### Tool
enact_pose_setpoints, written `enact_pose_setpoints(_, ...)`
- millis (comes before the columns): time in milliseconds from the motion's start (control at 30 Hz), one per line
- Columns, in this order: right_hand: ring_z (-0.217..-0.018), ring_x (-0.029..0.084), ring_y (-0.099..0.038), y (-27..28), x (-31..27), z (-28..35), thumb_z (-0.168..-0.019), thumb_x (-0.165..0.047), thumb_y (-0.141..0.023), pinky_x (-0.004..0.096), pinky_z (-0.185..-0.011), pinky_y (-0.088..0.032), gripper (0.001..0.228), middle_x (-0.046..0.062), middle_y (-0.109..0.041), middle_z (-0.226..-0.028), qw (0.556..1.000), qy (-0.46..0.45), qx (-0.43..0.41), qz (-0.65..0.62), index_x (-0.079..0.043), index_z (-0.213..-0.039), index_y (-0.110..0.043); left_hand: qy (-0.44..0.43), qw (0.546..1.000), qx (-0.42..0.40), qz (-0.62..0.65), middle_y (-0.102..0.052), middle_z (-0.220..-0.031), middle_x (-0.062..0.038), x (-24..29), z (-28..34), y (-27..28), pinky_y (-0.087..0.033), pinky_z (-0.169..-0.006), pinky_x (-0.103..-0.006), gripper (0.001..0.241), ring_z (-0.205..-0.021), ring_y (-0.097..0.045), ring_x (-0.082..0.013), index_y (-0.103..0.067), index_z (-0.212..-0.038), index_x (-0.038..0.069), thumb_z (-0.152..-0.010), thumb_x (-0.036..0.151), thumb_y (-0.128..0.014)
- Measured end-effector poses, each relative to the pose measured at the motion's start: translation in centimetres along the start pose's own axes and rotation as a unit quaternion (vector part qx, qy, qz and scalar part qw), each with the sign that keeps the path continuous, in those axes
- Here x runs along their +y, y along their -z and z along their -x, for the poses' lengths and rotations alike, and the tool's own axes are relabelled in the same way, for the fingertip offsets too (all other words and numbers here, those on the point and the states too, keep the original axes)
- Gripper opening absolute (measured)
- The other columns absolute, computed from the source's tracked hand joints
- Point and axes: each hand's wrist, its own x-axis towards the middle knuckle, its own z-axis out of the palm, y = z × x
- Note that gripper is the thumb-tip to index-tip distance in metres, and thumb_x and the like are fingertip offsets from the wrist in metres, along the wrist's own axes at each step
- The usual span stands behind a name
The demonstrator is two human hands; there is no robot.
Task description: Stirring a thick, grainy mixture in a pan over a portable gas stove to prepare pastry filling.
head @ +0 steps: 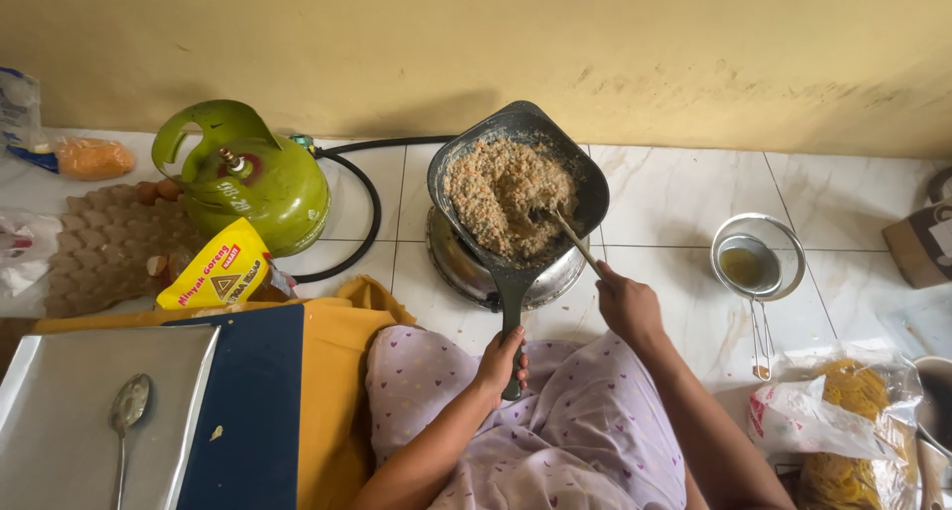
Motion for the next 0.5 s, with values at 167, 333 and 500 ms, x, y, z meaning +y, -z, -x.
enact_pose_setpoints(167, -0.1, 0.046, -0.071, -3.4, -2.5, -4.9, -0.097, -0.03, -0.057, 0.06, -0.092, -0.056, 0.042, 0.02, -0.077, -0.108, 0.997, 0.001, -0.007, -0.072, -0.03, -0.138, -0.066, -0.005, 1.0, -0.002, 0.005, -0.054, -0.064, -0.007, 0.2, 0.2, -0.1, -0.052, -0.035, -0.0281, 0.037, -0.042, -0.053, -0.0119, -0.055, -0.103, 0.008, -0.101, 0.043, -0.065)
enact_pose_setpoints(333, -0.108, 0.049, -0.068, -4.1, -6.1, -5.6, -0.094, -0.035, -0.061, 0.062, -0.099, -0.051, 0.04, 0.021, -0.076, -0.112, 0.991, 0.009, -0.02, -0.131, -0.029, -0.132, -0.07, -0.005, 1.0, -0.003, 0.002, -0.054, -0.064, -0.007, 0.5, 0.4, -0.2, -0.052, -0.035, -0.0274, 0.037, -0.042, -0.053, -0.0118, -0.054, -0.103, 0.008, -0.101, 0.043, -0.065)
enact_pose_setpoints(500, -0.1, 0.051, -0.069, -5.1, -6.1, -1.7, -0.094, -0.028, -0.058, 0.063, -0.092, -0.054, 0.046, 0.025, -0.076, -0.105, 0.989, 0.052, -0.065, -0.121, -0.025, -0.139, -0.063, -0.006, 1.0, 0.005, 0.011, -0.054, -0.063, -0.007, -0.4, -0.4, 0.1, -0.051, -0.034, -0.0288, 0.036, -0.041, -0.052, -0.0122, -0.055, -0.103, 0.008, -0.1, 0.042, -0.066)
